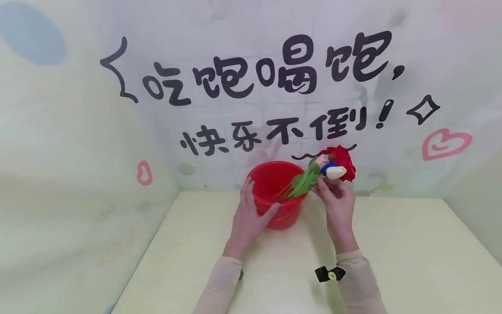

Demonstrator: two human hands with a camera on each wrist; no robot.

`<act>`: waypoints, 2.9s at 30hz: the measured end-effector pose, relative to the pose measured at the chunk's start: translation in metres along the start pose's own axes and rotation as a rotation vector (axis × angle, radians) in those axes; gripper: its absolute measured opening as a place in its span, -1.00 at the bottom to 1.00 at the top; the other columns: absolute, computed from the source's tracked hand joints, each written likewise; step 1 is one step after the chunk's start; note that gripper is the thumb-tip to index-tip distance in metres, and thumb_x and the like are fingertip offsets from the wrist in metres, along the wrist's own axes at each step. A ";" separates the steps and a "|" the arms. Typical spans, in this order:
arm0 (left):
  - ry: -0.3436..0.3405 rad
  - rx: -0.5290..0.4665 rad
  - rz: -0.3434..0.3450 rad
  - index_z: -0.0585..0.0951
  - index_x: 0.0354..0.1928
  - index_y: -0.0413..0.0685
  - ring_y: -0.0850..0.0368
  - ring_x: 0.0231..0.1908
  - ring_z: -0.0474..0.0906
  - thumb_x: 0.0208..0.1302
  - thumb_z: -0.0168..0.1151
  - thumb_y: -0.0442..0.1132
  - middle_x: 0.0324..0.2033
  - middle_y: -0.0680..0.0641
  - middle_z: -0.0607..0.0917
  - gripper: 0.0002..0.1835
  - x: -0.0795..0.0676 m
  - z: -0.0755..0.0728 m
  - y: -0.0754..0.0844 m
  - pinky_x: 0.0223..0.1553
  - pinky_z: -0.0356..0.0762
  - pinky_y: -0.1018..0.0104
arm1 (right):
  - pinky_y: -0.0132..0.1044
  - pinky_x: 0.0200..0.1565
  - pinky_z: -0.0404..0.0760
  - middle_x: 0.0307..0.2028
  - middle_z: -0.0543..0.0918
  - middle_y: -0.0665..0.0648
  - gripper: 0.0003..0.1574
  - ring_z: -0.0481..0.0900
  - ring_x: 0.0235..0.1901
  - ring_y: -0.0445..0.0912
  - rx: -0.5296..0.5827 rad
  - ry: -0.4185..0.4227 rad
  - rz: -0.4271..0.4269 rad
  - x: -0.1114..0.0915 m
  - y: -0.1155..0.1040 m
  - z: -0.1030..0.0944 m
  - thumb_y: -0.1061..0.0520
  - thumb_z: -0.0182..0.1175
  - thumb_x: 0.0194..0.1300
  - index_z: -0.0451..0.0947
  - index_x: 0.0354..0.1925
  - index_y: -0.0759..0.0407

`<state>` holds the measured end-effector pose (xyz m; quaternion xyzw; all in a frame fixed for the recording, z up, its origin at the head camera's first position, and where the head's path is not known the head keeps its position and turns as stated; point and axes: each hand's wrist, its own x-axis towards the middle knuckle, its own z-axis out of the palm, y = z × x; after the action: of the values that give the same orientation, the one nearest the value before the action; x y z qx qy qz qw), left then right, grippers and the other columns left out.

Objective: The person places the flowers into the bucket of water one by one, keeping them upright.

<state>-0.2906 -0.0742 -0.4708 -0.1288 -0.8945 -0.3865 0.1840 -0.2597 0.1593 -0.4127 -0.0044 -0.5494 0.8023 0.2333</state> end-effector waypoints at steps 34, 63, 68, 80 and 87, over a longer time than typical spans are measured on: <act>0.003 0.013 0.012 0.01 0.67 0.13 0.01 0.42 0.37 0.21 0.46 0.32 0.61 0.11 0.10 0.17 0.000 -0.003 -0.002 0.10 0.72 0.00 | -0.25 0.01 0.75 -0.08 0.69 0.11 -0.51 0.76 -0.19 -0.13 -0.066 -0.032 0.092 -0.006 0.023 0.008 0.15 0.36 0.47 0.56 0.25 0.34; -0.014 0.073 -0.022 -0.11 0.71 0.16 -0.09 0.32 0.51 0.23 0.37 0.41 0.58 0.02 0.20 0.23 -0.001 -0.010 0.000 0.00 0.76 -0.06 | 0.07 0.18 0.68 0.12 0.73 0.25 -0.50 0.70 0.11 0.16 -0.881 -0.489 -0.033 -0.030 0.005 -0.031 -0.05 0.25 0.56 0.63 0.26 0.25; -0.008 0.158 -0.047 -0.05 0.70 0.10 -0.12 0.37 0.39 0.21 0.41 0.37 0.56 -0.01 0.22 0.22 -0.001 -0.016 0.004 0.03 0.74 -0.09 | 0.28 0.32 0.50 0.37 0.55 0.35 -0.31 0.50 0.36 0.31 -1.018 -0.588 -0.079 -0.036 -0.007 -0.038 -0.12 0.16 0.61 0.47 0.44 0.31; -0.049 0.211 -0.114 0.03 0.69 0.03 -0.14 0.48 0.21 0.20 0.44 0.33 0.59 -0.03 0.16 0.19 -0.012 -0.023 0.012 0.15 0.66 -0.19 | 0.38 0.39 0.34 0.44 0.45 0.39 -0.24 0.36 0.44 0.38 -1.168 -0.615 -0.100 -0.051 -0.017 -0.061 -0.17 0.07 0.65 0.37 0.52 0.27; -0.053 0.235 -0.097 0.05 0.68 -0.04 -0.17 0.49 0.21 0.24 0.40 0.33 0.61 -0.09 0.14 0.17 -0.017 -0.030 0.012 0.15 0.66 -0.21 | 0.43 0.35 0.35 0.46 0.39 0.44 -0.19 0.33 0.44 0.42 -1.218 -0.602 -0.109 -0.051 -0.024 -0.061 -0.25 0.07 0.63 0.34 0.55 0.22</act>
<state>-0.2640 -0.0899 -0.4513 -0.0731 -0.9434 -0.2837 0.1555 -0.1890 0.2007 -0.4284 0.1163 -0.9435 0.3033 0.0664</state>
